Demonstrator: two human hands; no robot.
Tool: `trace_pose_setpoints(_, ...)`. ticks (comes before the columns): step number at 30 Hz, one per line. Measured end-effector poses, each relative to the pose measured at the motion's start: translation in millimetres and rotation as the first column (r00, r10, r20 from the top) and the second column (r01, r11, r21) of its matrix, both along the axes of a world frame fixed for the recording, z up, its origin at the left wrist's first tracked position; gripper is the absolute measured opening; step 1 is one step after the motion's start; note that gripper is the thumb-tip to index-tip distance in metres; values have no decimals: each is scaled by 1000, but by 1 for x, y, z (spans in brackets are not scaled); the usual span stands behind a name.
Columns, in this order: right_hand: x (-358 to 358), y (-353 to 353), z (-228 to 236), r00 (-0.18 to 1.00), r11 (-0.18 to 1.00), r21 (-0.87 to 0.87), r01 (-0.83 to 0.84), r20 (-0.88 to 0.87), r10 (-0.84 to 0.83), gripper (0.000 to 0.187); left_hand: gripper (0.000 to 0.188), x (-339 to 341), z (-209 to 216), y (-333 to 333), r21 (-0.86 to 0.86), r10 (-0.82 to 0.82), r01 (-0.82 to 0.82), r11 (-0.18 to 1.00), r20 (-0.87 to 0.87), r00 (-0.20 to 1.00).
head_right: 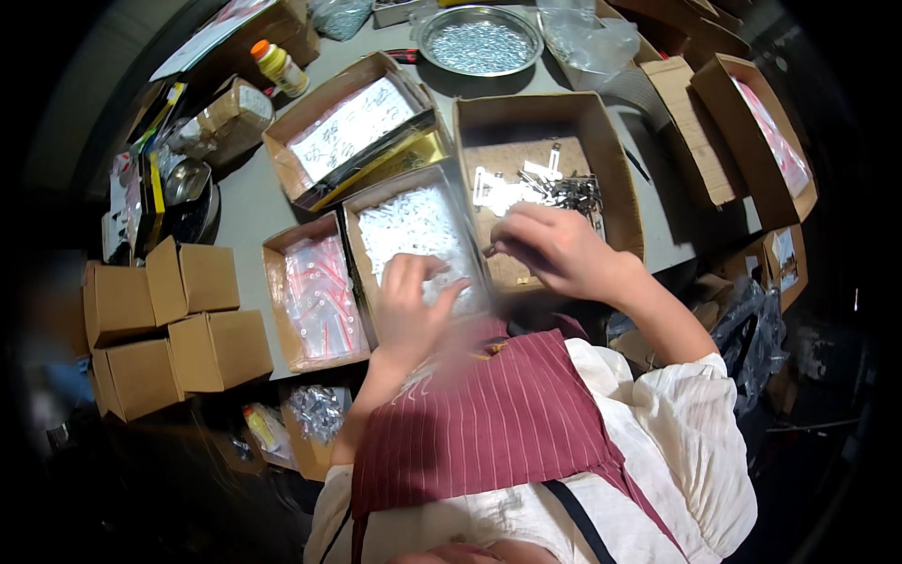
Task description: The person repeatedly picks small white plastic pieces and metal clips from boxes on a table, places them into small clear plastic bags, and sets the bags aside. The workspace contains multiple cardboard boxes, plastic bags, and containers of small parts.
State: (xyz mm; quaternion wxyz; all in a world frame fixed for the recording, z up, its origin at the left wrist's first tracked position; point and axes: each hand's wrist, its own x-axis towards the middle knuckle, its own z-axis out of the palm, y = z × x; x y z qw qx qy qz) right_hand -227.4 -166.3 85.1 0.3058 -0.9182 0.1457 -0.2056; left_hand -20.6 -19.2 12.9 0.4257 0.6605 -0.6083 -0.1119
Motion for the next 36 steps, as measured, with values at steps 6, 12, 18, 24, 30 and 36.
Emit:
trace_pose_setpoints(6,18,21,7,992,976,-211,-47,103,70,22,33,-11,9,-6,-76,-29,24,997,-65,997)
trace_pose_setpoints(12,26,33,0,996,976,-215,-36,-82,18,26,33,-13,6,1,-64,-41,32,997,-144,989)
trace_pose_setpoints(18,38,31,3,984,988,115,-107,-131,122,18,37,-15,0,5,-41,-38,33,999,-125,991)
trace_pose_setpoints(24,38,16,22,982,974,214,-77,-150,111,23,32,-11,5,9,-108,-27,13,994,-128,991)
trace_pose_setpoints(30,28,0,21,941,965,210,158,-328,-83,34,22,-16,22,10,-34,17,-40,999,-506,862)
trace_pose_setpoints(36,23,2,10,927,812,483,327,-333,-175,29,37,-11,13,8,-87,1,-34,996,-352,936)
